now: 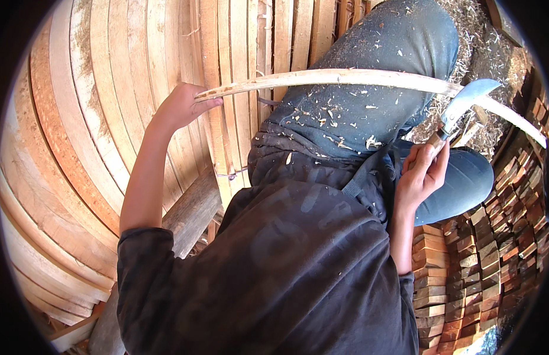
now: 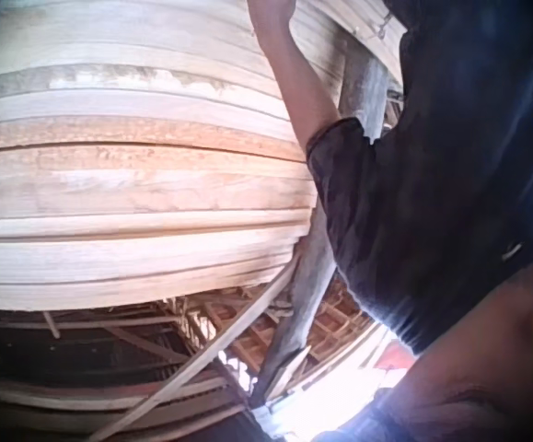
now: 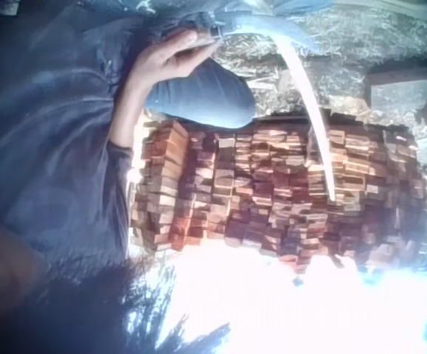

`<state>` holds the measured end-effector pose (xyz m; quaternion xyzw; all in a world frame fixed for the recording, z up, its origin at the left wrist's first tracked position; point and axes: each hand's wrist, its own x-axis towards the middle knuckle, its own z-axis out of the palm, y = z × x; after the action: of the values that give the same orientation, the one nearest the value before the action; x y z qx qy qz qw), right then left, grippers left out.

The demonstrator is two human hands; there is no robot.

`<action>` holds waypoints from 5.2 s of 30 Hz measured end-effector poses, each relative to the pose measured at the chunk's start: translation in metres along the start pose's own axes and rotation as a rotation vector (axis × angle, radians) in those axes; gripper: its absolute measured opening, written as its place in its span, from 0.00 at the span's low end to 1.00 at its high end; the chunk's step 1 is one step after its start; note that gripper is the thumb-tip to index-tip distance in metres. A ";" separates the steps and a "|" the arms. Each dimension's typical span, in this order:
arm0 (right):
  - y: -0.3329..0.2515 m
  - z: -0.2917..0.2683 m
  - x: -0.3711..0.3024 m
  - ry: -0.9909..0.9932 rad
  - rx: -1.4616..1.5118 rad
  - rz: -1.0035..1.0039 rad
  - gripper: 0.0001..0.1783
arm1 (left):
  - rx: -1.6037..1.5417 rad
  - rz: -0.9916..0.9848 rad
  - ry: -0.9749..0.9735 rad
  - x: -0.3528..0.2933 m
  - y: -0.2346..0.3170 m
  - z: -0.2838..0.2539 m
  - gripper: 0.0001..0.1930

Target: The person sits on the ground and uses a curved knife to shave a long, thin piece of wood held across their lap. They repeatedly scrape the blade along the wood to remove thin shavings, occasionally adjusting their grip on the wood and the tool.

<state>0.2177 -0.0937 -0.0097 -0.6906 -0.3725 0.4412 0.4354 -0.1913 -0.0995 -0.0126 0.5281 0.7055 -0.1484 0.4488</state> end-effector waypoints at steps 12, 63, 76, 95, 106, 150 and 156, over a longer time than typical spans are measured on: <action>0.004 -0.006 -0.008 -0.792 -0.445 -0.290 0.19 | 0.013 0.011 -0.005 0.000 -0.003 0.001 0.24; 0.016 -0.062 0.013 -0.167 0.060 0.038 0.17 | 0.045 0.105 0.230 0.001 -0.010 0.025 0.14; 0.007 -0.099 0.068 0.028 0.160 -0.127 0.16 | 0.011 0.043 0.185 0.001 0.003 0.020 0.12; 0.008 -0.102 0.068 -0.194 -0.161 -0.124 0.14 | 0.002 0.047 0.200 0.005 -0.001 0.021 0.14; 0.008 -0.111 0.070 -0.132 0.046 -0.122 0.16 | -0.025 0.080 0.227 0.000 -0.003 0.028 0.13; 0.018 -0.055 0.032 -0.501 -0.236 -0.055 0.18 | 0.023 0.116 0.246 0.002 0.005 0.023 0.18; 0.010 -0.045 0.037 -0.517 -0.164 -0.266 0.14 | -0.001 0.091 0.242 -0.002 0.002 0.023 0.18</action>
<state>0.2730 -0.0763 -0.0192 -0.5332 -0.5929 0.5099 0.3227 -0.1784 -0.1153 -0.0235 0.5734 0.7298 -0.0628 0.3670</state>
